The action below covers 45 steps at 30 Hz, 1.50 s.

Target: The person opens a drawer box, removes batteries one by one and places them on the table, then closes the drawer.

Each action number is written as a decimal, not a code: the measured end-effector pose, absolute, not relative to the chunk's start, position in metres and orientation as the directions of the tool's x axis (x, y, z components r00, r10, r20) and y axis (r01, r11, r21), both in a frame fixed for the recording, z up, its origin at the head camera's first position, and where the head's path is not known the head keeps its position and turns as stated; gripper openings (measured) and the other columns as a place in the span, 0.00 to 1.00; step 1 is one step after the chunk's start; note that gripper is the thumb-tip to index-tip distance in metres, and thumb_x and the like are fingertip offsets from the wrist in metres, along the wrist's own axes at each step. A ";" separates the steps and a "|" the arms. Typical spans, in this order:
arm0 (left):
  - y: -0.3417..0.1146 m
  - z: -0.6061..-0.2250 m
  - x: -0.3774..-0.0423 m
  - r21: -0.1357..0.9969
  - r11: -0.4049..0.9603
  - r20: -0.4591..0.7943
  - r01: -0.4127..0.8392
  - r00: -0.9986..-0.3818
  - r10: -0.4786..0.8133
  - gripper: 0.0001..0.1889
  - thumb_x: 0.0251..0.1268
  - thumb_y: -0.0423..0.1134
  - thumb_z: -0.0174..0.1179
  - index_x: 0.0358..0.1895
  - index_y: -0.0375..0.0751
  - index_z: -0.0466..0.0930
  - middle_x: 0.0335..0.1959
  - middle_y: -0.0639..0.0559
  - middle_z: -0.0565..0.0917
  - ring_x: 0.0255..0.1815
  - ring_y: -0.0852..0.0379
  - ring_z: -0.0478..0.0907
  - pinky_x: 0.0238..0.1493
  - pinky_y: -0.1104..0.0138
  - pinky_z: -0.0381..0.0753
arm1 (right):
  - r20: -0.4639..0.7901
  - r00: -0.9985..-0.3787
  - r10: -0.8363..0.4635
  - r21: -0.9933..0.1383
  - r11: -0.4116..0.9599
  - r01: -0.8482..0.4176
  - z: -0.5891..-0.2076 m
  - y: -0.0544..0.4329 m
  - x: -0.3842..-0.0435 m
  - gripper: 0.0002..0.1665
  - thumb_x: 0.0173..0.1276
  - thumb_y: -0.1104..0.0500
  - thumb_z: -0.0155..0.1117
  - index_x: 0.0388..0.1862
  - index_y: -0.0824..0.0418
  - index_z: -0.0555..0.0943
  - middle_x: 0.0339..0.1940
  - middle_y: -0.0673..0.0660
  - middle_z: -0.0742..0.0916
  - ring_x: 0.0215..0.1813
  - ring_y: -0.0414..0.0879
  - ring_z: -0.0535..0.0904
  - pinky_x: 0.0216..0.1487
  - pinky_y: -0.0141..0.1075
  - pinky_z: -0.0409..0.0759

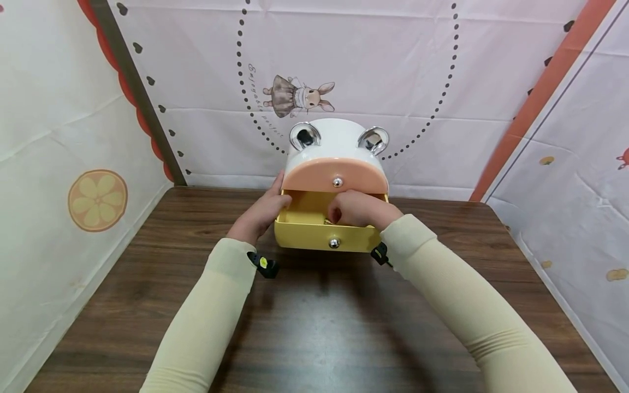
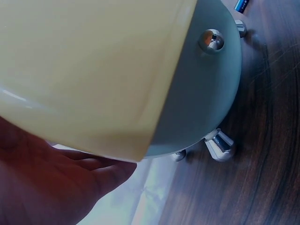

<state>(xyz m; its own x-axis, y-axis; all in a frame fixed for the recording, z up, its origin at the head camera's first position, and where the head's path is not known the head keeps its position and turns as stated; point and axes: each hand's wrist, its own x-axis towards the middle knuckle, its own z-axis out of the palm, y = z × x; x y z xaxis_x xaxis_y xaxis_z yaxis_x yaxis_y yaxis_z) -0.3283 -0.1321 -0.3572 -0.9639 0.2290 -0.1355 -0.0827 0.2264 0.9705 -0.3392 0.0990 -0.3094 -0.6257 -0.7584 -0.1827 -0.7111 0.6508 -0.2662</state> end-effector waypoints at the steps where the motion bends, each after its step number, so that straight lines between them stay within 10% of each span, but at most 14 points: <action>1: -0.132 -0.357 -0.328 0.971 0.223 -0.133 -0.081 -0.963 0.233 0.50 0.58 0.32 0.44 0.76 0.70 0.24 0.79 0.61 0.28 0.78 0.59 0.28 0.77 0.52 0.37 | -0.167 -0.627 -0.761 -0.264 0.647 -0.715 -0.310 0.099 -0.339 0.12 0.56 0.71 0.56 0.23 0.54 0.80 0.19 0.45 0.75 0.25 0.39 0.67 0.29 0.31 0.64; 7: -0.131 -0.356 -0.330 0.973 0.215 -0.142 -0.088 -0.958 0.251 0.50 0.58 0.32 0.44 0.76 0.66 0.23 0.79 0.60 0.27 0.78 0.59 0.28 0.77 0.52 0.37 | -0.134 -0.617 -0.775 -0.267 0.628 -0.731 -0.313 0.104 -0.338 0.12 0.62 0.67 0.60 0.38 0.54 0.86 0.34 0.48 0.87 0.38 0.40 0.78 0.43 0.34 0.77; 15: -0.127 -0.338 -0.316 0.970 0.217 -0.169 -0.112 -0.949 0.266 0.50 0.57 0.30 0.44 0.77 0.60 0.23 0.79 0.56 0.28 0.78 0.57 0.29 0.77 0.52 0.37 | -0.160 -0.586 -0.794 -0.282 0.606 -0.744 -0.312 0.114 -0.339 0.16 0.58 0.71 0.57 0.29 0.52 0.85 0.26 0.44 0.84 0.31 0.38 0.74 0.37 0.32 0.74; 45: -0.127 -0.330 -0.310 0.975 0.200 -0.150 -0.095 -0.948 0.279 0.50 0.57 0.28 0.43 0.77 0.59 0.23 0.79 0.55 0.27 0.78 0.56 0.28 0.76 0.51 0.36 | -0.105 -0.687 -0.719 -0.499 0.636 -0.589 -0.282 0.163 -0.323 0.11 0.60 0.63 0.67 0.42 0.58 0.86 0.38 0.51 0.88 0.41 0.43 0.83 0.46 0.37 0.81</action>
